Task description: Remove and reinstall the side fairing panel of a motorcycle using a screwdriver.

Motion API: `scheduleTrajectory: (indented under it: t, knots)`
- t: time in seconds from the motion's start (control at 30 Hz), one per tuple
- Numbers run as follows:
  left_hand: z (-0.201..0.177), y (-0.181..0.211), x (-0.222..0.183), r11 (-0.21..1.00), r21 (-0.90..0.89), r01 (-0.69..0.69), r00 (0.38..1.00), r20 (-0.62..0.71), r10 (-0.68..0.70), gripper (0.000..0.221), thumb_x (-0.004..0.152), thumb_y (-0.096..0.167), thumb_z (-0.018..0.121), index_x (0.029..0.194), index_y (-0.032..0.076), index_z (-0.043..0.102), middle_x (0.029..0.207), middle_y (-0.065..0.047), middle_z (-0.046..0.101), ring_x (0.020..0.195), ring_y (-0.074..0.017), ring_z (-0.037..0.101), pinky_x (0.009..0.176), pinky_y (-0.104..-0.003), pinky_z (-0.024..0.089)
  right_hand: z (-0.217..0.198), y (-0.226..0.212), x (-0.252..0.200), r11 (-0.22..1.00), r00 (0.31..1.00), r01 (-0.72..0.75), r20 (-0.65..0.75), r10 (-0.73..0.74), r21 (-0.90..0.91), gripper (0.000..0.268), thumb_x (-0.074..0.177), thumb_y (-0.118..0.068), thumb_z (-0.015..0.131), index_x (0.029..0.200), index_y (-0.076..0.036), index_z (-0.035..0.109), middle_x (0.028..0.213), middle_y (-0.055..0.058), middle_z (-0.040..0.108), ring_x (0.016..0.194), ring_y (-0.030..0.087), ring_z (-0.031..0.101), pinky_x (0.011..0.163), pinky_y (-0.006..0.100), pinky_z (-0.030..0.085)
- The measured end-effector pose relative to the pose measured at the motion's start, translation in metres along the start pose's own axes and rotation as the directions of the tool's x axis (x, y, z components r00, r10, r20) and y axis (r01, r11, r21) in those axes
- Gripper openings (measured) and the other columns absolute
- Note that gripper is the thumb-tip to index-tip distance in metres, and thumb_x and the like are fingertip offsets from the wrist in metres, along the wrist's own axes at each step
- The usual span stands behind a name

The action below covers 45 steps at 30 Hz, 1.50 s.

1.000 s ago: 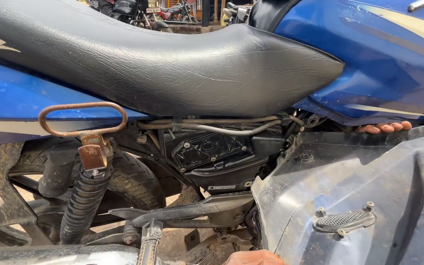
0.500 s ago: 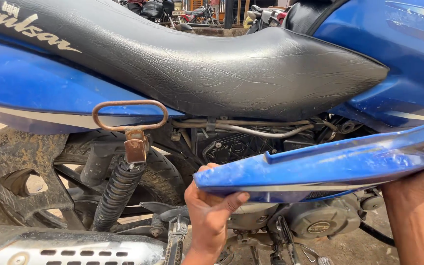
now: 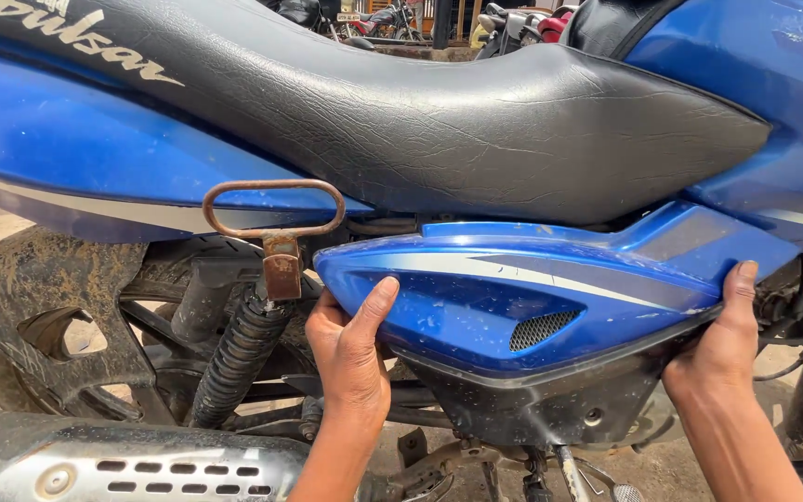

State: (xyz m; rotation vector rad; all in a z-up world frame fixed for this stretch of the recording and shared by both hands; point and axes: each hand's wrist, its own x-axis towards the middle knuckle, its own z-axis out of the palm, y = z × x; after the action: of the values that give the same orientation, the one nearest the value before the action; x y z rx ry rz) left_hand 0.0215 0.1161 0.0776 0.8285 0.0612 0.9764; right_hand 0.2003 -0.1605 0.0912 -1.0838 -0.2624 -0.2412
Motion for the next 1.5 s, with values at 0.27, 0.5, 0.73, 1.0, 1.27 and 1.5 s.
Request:
scheduleTrajectory:
  t: [0.27, 0.5, 0.73, 1.0, 1.27, 1.5]
  knots:
    - [0.021, -0.002, -0.002, 0.996, 0.088, 0.034, 0.997, 0.071, -0.04, 0.042, 0.074, 0.017, 0.086, 0.108, -0.001, 0.071, 0.1, -0.01, 0.074, 0.092, -0.0152, 0.067, 0.093, -0.031, 0.051, -0.016, 0.011, 0.011, 0.997, 0.996, 0.079, -0.044, -0.079, 0.0, 0.076, 0.099, -0.068, 0.037, 0.151, -0.013, 0.039, 0.154, 0.009, 0.05, 0.145, 0.028, 0.049, 0.12, 0.051, 0.041]
    - [0.021, 0.016, -0.002, 0.997, 0.076, 0.011, 1.0, -0.015, -0.01, 0.039, 0.073, 0.014, 0.086, 0.104, -0.004, 0.071, 0.095, -0.012, 0.074, 0.087, -0.0173, 0.069, 0.09, -0.033, 0.054, 0.002, -0.006, -0.004, 0.993, 0.986, -0.116, -0.117, 0.116, 0.003, 0.066, 0.097, -0.062, 0.046, 0.143, -0.014, 0.048, 0.144, 0.006, 0.058, 0.135, 0.024, 0.056, 0.114, 0.049, 0.046]
    - [0.022, 0.016, -0.007, 0.995, 0.096, -0.027, 0.998, -0.062, 0.033, 0.039, 0.074, 0.016, 0.084, 0.104, -0.002, 0.069, 0.095, -0.012, 0.073, 0.09, -0.017, 0.069, 0.092, -0.032, 0.055, 0.006, -0.015, -0.003, 0.981, 0.973, -0.187, -0.13, 0.193, 0.055, 0.061, 0.098, -0.055, 0.053, 0.138, -0.009, 0.053, 0.135, 0.009, 0.064, 0.125, 0.025, 0.064, 0.109, 0.047, 0.053]
    - [0.024, 0.012, -0.006, 0.994, 0.106, 0.01, 0.997, -0.071, -0.002, 0.041, 0.072, 0.018, 0.085, 0.103, -0.002, 0.068, 0.093, -0.012, 0.072, 0.088, -0.0177, 0.07, 0.091, -0.035, 0.057, -0.013, -0.005, 0.001, 0.992, 0.984, -0.12, -0.129, 0.125, 0.047, 0.063, 0.098, -0.056, 0.056, 0.139, -0.008, 0.052, 0.135, 0.008, 0.064, 0.126, 0.024, 0.064, 0.108, 0.046, 0.054]
    - [0.008, -0.02, 0.006, 0.994, 0.106, -0.007, 0.991, 0.134, -0.007, 0.043, 0.072, 0.015, 0.088, 0.108, 0.0, 0.07, 0.1, -0.01, 0.074, 0.097, -0.0187, 0.068, 0.099, -0.033, 0.049, -0.034, 0.034, 0.008, 0.95, 0.954, 0.292, 0.033, -0.297, 0.112, 0.085, 0.099, -0.072, 0.043, 0.153, -0.007, 0.035, 0.149, 0.013, 0.049, 0.142, 0.027, 0.054, 0.12, 0.046, 0.045]
    - [-0.002, -0.004, 0.013, 0.965, 0.249, -0.086, 0.991, 0.119, 0.057, 0.043, 0.071, 0.018, 0.088, 0.107, 0.001, 0.071, 0.099, -0.01, 0.075, 0.097, -0.0183, 0.07, 0.098, -0.033, 0.051, -0.018, 0.069, 0.012, 0.953, 0.961, 0.277, -0.048, -0.273, 0.121, 0.102, 0.089, -0.082, 0.046, 0.153, -0.005, 0.031, 0.15, 0.014, 0.045, 0.145, 0.029, 0.047, 0.123, 0.046, 0.041]
